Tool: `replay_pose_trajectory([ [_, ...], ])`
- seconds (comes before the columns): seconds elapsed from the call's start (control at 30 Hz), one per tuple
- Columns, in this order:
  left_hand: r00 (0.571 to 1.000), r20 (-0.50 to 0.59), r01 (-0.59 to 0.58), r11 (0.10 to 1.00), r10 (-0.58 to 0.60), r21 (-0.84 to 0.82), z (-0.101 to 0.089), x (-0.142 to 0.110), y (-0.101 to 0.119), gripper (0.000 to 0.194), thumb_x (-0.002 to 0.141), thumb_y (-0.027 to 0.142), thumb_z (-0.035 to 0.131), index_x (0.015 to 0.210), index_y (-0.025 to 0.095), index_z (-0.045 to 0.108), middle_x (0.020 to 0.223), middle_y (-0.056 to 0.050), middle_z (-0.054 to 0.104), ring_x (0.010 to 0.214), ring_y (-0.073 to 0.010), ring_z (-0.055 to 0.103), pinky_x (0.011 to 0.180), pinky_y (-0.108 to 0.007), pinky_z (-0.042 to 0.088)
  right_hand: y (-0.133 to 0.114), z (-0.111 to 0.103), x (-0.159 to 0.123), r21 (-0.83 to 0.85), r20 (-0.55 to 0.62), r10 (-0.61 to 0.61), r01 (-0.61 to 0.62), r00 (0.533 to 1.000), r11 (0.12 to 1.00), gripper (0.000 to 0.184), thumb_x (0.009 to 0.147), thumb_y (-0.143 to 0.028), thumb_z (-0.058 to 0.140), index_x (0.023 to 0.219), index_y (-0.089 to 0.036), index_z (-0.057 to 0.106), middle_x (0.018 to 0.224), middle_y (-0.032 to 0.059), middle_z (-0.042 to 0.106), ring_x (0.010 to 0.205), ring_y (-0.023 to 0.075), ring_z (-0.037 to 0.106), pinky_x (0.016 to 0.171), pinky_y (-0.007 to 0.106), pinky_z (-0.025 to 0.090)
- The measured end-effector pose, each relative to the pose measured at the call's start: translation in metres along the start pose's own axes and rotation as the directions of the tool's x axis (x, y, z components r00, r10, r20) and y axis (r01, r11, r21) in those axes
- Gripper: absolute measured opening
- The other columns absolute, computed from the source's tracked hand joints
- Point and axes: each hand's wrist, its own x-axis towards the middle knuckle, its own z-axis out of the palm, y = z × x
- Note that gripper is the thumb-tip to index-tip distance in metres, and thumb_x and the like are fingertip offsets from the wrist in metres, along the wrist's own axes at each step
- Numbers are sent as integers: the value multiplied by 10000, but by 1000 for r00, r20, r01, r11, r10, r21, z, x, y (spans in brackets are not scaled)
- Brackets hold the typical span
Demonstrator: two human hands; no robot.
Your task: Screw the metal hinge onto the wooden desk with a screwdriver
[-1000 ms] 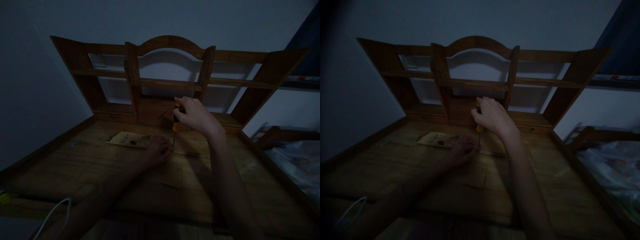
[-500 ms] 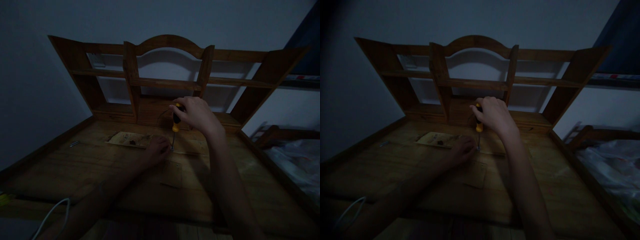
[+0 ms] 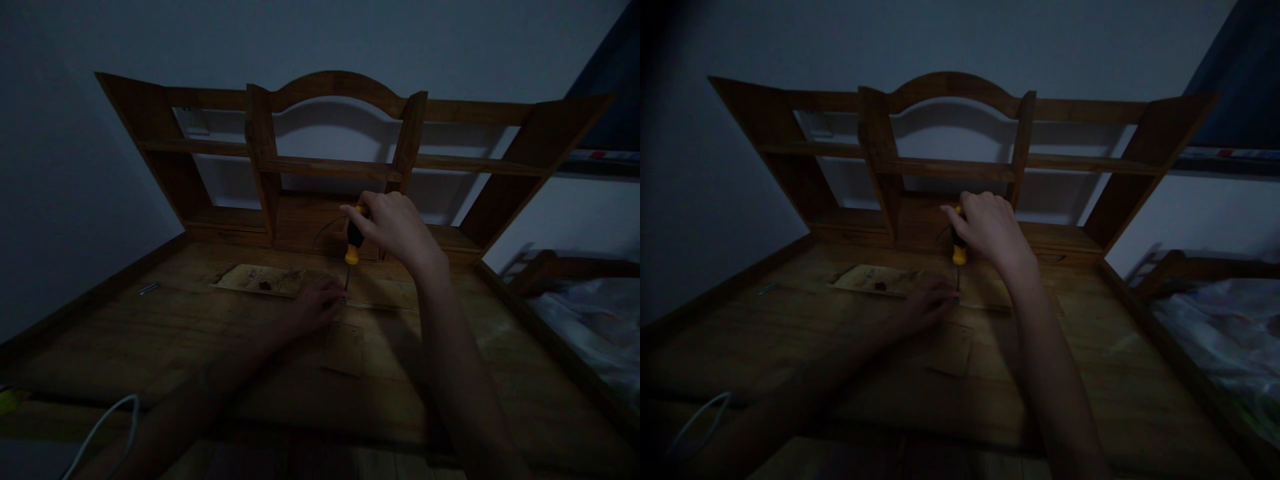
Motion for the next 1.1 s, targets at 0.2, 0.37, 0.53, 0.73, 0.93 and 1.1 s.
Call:
replay_pose_trajectory([
  [0.2,1000,28,-2,1000,2,3,0,-1,-2,344,959,176,496,1244,217,684,1156,-98,659,1112,-236,598,967,-414,498,-2,1,1,77,-2,-10,11,1000,997,496,1014,-575,381,946,-173,663,867,112,708,823,254,643,724,337,389],
  [0.37,999,42,2,1000,-2,-4,2,-2,-7,364,950,158,496,1256,236,677,1141,-84,669,1115,-234,591,979,-424,492,5,-5,-1,326,50,-119,96,992,940,248,938,-279,510,1108,-181,662,1041,75,712,905,213,636,775,300,418],
  [0.53,1000,25,-11,1000,11,-6,4,-2,-10,345,953,158,495,1228,228,691,1138,-82,681,1121,-232,591,996,-434,483,8,-10,-3,354,52,-133,107,990,929,247,931,-276,546,1118,-172,670,954,68,716,854,208,631,750,299,413],
  [0.73,999,29,-16,1000,17,-23,0,-1,-8,321,956,170,499,1195,220,708,1099,-79,698,1096,-230,604,976,-428,494,-5,-3,-1,121,14,-60,58,998,991,325,979,-472,510,1026,-189,662,904,86,707,816,237,634,703,317,393],
  [0.93,999,23,-30,1000,30,-1,-2,-1,-7,329,955,144,501,1199,212,710,1085,-69,708,1088,-226,609,991,-422,487,-2,-6,-2,221,70,-105,88,992,971,320,994,-298,415,1077,-168,695,1111,106,699,970,234,647,848,324,431],
  [1.1,999,6,-43,999,42,18,-2,0,-7,342,942,115,504,1191,214,717,1083,-52,716,1088,-228,608,998,-418,483,-1,-6,-1,286,73,-134,108,988,952,307,1007,-280,442,1166,-166,678,1124,97,720,1011,223,650,879,307,431],
])
